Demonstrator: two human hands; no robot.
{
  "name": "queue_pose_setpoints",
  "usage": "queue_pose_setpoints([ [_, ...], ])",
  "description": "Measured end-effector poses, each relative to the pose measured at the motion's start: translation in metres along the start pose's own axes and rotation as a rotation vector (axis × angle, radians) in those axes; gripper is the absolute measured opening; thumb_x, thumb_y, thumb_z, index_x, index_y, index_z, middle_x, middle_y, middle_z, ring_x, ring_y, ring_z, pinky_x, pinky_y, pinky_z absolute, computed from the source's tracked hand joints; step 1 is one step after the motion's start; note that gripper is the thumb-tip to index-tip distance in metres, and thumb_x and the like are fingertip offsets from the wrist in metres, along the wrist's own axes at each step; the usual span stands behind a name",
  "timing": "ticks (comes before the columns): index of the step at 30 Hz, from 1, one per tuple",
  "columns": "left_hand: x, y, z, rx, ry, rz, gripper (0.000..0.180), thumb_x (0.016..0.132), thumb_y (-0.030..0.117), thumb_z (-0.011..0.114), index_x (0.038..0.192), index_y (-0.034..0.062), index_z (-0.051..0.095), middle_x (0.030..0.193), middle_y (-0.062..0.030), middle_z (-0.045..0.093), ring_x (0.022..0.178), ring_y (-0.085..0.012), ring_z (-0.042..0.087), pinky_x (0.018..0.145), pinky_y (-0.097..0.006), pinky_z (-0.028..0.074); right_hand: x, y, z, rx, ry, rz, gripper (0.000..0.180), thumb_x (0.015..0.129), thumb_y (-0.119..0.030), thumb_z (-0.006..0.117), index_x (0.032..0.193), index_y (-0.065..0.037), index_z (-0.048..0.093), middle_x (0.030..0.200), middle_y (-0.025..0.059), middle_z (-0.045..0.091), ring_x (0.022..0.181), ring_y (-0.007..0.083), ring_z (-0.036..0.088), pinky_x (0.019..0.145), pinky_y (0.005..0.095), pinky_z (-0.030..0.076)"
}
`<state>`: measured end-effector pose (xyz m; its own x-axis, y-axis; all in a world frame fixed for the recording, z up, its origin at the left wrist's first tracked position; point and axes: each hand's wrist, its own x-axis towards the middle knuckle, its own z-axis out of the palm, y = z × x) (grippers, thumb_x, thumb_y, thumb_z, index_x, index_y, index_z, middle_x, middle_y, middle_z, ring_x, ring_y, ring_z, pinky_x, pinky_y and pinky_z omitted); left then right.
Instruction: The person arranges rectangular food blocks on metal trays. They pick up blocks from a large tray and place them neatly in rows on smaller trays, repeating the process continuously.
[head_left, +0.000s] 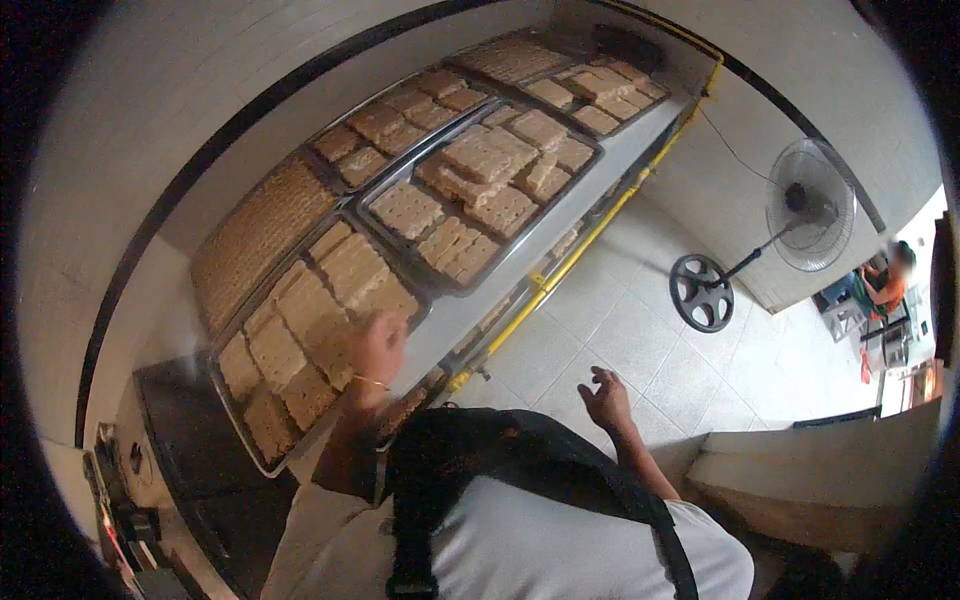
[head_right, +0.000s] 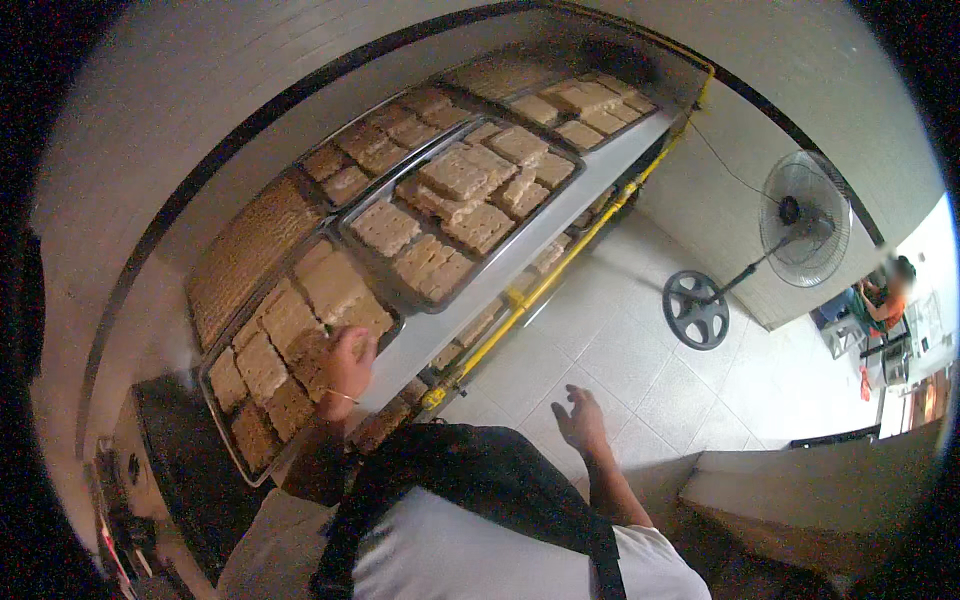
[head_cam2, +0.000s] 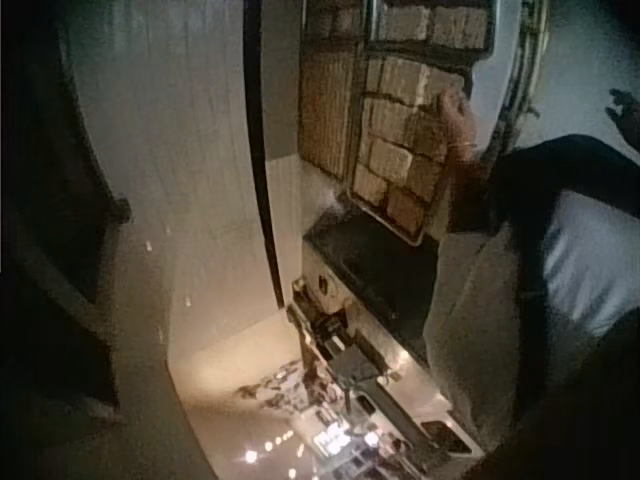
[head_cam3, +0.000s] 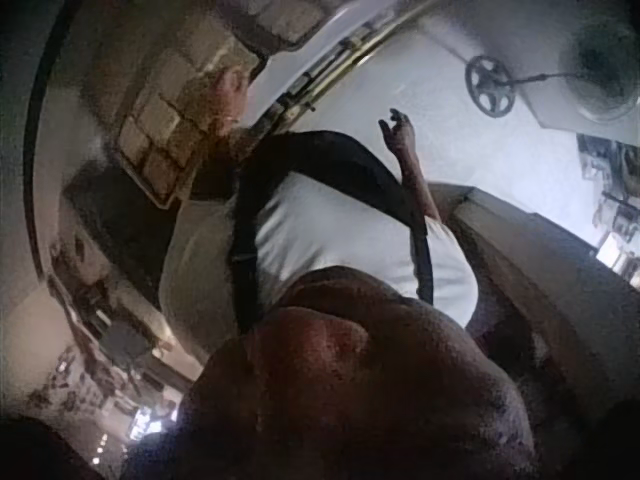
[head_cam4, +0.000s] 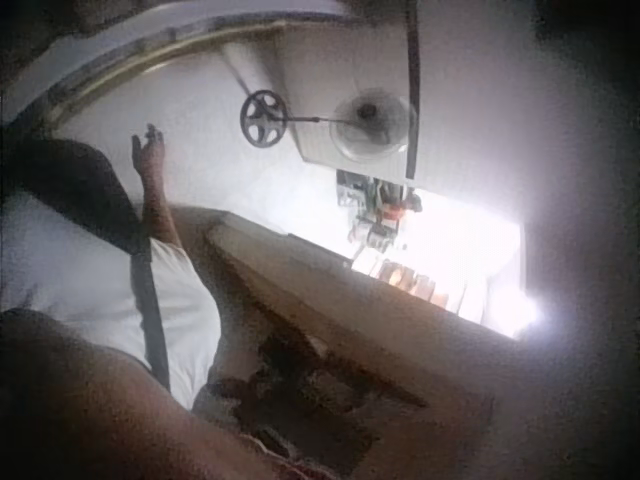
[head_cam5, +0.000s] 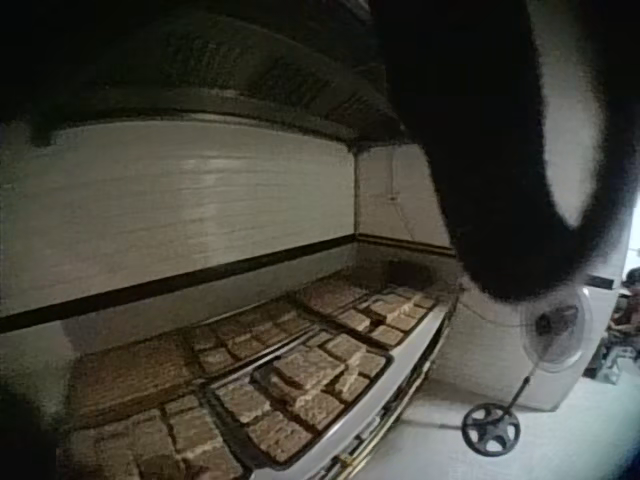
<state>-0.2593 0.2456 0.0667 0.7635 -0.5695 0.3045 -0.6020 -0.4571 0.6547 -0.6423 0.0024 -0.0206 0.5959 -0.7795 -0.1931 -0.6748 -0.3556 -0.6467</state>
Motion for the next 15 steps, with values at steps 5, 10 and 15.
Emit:
queue_pose_setpoints([
  [5,0.013,-0.094,-0.064,-0.009,0.212,-0.051,0.03,0.097,0.024,0.067,0.12,0.0051,0.066,0.104,-0.017,0.073,0.102,-0.0351,0.07,0.089,-0.041,0.054,0.012,0.0,0.015,-0.003,0.007,-0.115,0.046,0.089,-0.027,0.077,0.124,0.0,0.065,0.106,0.0215,0.07,0.096,0.0375,0.069,0.083,0.0457,0.056],
  [10,-0.012,-0.246,-0.229,0.815,0.444,-0.431,0.039,0.096,0.041,0.066,0.117,0.0083,0.07,0.112,-0.0135,0.073,0.102,-0.0335,0.07,0.087,-0.044,0.055,0.063,-0.051,0.021,-0.042,0.079,-0.214,0.039,0.09,-0.027,0.075,0.115,0.002,0.07,0.093,0.0212,0.071,0.083,0.0367,0.07,0.075,0.0439,0.056],
  [15,-0.084,-0.343,-0.317,0.881,0.268,-0.649,0.041,0.099,0.041,0.062,0.115,0.0045,0.069,0.107,-0.0159,0.073,0.095,-0.0344,0.07,0.082,-0.045,0.055,0.123,-0.178,0.044,-0.133,0.007,-0.383,0.029,0.094,-0.025,0.069,0.111,-0.001,0.069,0.091,0.0202,0.07,0.084,0.0375,0.07,0.075,0.0454,0.056],
])
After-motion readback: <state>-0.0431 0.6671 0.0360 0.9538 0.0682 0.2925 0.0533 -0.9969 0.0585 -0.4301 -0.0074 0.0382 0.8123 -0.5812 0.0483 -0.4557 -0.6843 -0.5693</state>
